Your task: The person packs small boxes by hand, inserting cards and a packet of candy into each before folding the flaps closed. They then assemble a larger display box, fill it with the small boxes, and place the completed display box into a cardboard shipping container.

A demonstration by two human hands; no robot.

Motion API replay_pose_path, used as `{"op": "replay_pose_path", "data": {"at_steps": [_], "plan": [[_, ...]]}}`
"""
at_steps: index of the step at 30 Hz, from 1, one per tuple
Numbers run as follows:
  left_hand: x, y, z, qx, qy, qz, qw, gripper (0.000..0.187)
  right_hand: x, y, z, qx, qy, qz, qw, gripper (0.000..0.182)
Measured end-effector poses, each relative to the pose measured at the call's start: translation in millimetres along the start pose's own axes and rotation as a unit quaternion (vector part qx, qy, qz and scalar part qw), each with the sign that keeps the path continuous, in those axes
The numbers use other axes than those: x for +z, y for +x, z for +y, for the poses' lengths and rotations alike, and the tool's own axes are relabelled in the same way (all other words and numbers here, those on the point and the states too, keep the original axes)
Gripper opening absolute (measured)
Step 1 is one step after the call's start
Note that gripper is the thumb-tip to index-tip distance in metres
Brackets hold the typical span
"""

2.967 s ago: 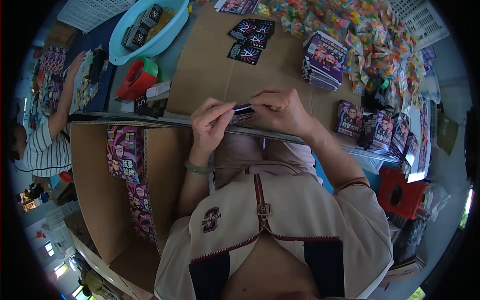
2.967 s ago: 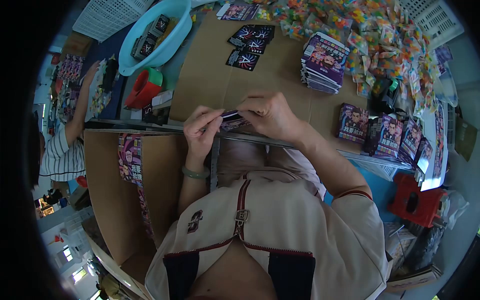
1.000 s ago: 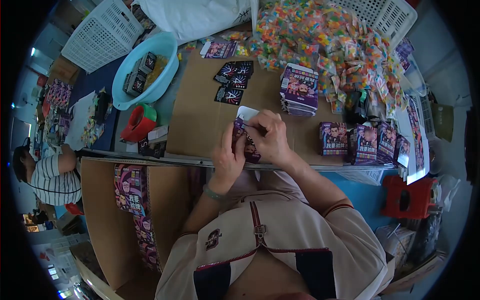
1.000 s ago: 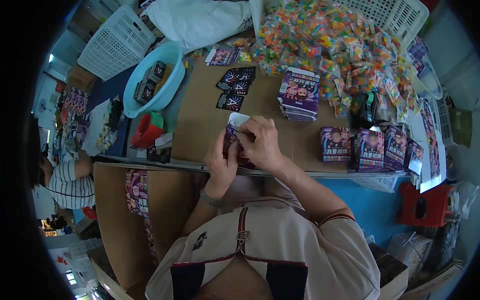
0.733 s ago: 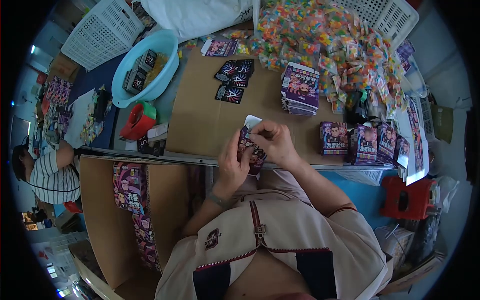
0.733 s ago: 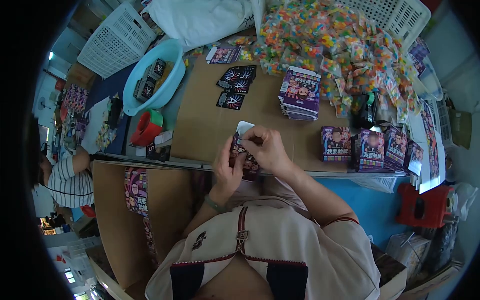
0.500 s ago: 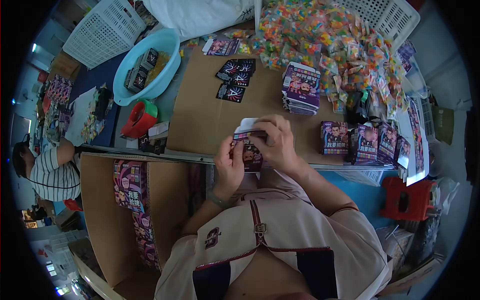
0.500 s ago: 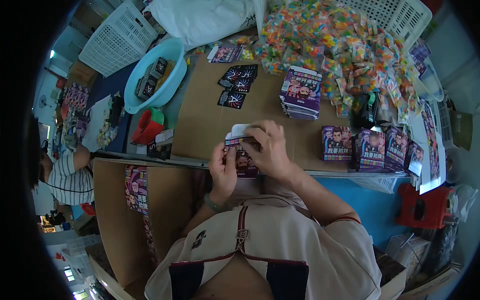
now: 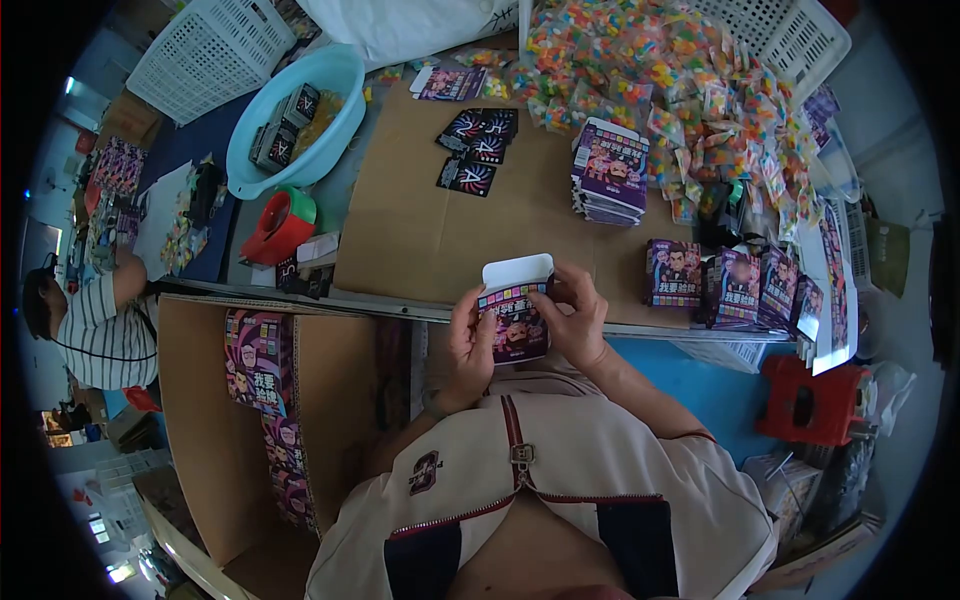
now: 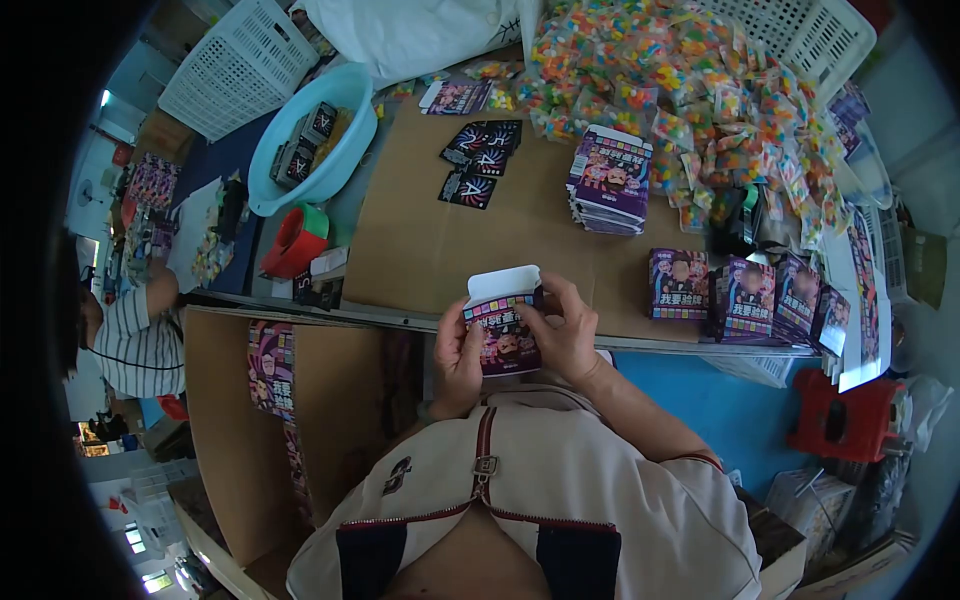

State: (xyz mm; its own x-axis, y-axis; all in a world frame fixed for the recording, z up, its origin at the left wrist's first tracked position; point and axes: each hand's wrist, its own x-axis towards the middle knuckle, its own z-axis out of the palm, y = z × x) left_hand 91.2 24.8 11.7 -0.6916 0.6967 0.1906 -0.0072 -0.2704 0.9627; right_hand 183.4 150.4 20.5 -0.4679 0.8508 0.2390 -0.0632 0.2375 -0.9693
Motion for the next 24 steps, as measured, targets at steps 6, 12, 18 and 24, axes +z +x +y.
{"op": "replay_pose_path", "data": {"at_steps": [6, 12, 18, 24], "plan": [[-25.4, -18.1, -22.2, -0.122, -0.086, 0.001, 0.989, 0.024, -16.7, -15.2, 15.4, 0.050, -0.061, -0.110, 0.991, 0.020], [-41.5, -30.7, -19.3, -0.308, -0.152, -0.016, 0.939, 0.009, -41.2, -13.3, 0.3, 0.102, -0.134, -0.272, 0.947, 0.012], [-32.2, -22.4, -11.7, -0.133, 0.037, -0.054, 0.989, 0.014, -40.3, -4.4, -20.4, 0.239, -0.004, -0.248, 0.939, 0.011], [-31.7, -17.9, 1.9, -0.212, -0.021, -0.013, 0.977, 0.013, -45.9, -10.4, -17.1, 0.096, -0.074, -0.289, 0.950, 0.008]]}}
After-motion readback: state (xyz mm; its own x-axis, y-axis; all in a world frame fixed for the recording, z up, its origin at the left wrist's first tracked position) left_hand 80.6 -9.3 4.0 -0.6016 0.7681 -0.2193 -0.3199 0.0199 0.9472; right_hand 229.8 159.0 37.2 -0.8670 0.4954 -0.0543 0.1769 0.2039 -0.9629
